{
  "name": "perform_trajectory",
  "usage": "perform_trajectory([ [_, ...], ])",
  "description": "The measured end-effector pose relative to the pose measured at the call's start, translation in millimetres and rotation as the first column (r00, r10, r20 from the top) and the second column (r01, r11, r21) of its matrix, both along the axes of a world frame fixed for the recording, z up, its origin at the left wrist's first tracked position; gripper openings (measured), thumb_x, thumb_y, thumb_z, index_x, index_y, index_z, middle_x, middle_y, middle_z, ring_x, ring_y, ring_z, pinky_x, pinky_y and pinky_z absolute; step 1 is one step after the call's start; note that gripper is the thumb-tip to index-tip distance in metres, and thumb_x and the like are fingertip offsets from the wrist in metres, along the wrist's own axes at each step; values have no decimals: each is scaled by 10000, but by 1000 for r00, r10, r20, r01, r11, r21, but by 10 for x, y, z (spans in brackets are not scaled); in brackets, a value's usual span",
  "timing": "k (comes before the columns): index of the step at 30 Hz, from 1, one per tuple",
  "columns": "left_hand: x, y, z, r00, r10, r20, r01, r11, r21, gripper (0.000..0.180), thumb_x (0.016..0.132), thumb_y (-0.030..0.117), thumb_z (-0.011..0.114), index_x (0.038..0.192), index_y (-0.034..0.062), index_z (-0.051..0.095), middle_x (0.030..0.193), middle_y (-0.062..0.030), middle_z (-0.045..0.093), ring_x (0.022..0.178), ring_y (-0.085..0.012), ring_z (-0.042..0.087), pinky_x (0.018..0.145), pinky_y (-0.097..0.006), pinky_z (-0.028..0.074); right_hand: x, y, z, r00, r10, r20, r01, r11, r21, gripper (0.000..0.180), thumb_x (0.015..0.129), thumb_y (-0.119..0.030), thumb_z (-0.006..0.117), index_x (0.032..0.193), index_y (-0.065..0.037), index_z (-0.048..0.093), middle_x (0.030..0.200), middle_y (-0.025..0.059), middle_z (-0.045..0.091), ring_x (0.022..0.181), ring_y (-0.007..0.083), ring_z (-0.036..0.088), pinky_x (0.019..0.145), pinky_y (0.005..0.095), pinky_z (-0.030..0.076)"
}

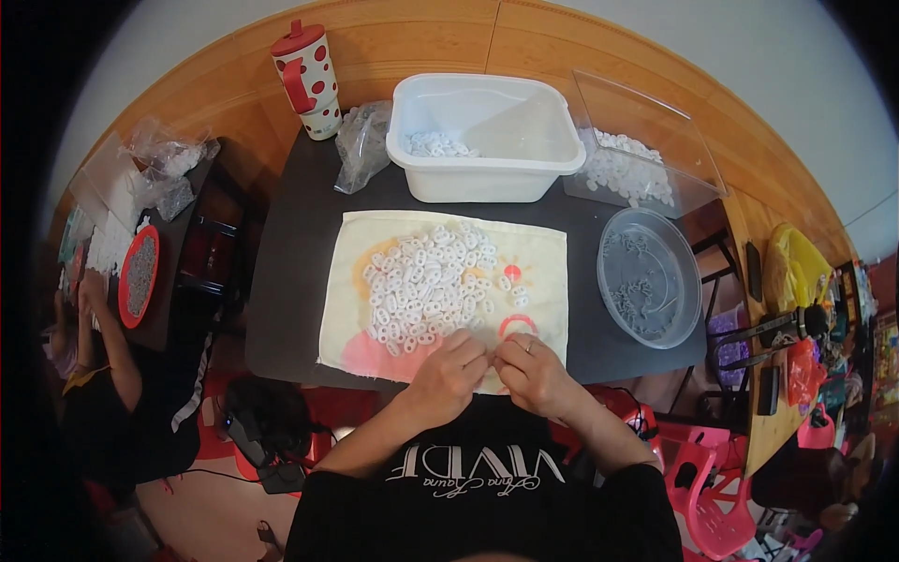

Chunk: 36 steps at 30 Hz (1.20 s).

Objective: Picking up small white rings from a pile on a mat and placing them into a separate container.

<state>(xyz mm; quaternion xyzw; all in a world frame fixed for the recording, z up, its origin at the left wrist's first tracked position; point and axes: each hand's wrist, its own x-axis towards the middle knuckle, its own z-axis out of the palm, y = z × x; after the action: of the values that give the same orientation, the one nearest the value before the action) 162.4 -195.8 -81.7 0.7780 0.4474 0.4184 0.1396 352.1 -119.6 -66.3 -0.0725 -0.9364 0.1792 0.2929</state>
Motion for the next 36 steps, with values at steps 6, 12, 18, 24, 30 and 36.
perform_trajectory([
  [6,-13,-4,-14,998,-18,-64,19,1000,4,254,657,-72,684,907,-49,646,909,-138,587,825,-318,558,696,-378,487,-2,33,30,998,40,48,-39,999,-21,238,596,-49,653,810,-6,558,900,144,509,835,342,548,744,414,484],
  [12,-35,25,161,989,53,141,-37,992,-118,339,718,-73,686,1054,-41,654,907,-149,596,817,-331,558,697,-401,480,-21,80,21,990,-45,-136,15,976,-218,209,626,76,636,807,-12,583,831,123,566,747,335,571,660,414,479],
  [18,-32,-31,99,994,55,96,-50,997,-55,359,736,-58,704,1091,-37,655,900,-151,608,818,-332,565,704,-403,484,234,945,968,827,-454,-332,546,789,282,150,794,99,661,878,-20,628,800,111,629,691,261,639,603,323,493],
  [24,-16,-25,54,997,36,68,-38,999,39,345,718,-55,709,1060,-29,669,919,-143,616,818,-319,574,706,-400,490,437,2123,1397,650,-626,-430,741,648,176,12,875,21,657,872,12,651,789,114,644,672,189,622,622,308,483],
  [30,-163,-174,138,990,138,19,-139,981,134,321,682,-54,704,1001,-28,681,932,-142,620,821,-318,583,715,-387,502,-105,1018,624,958,-286,-3,279,937,-213,173,797,61,701,943,-26,669,895,114,674,851,263,665,739,357,534],
  [36,-268,-158,117,977,205,-52,-201,978,62,249,742,-21,641,988,-52,663,1020,-156,598,941,-323,555,774,-398,487,-646,305,221,982,-126,137,115,990,85,405,710,-57,722,1115,-76,712,1257,217,576,1046,352,591,891,451,494],
])
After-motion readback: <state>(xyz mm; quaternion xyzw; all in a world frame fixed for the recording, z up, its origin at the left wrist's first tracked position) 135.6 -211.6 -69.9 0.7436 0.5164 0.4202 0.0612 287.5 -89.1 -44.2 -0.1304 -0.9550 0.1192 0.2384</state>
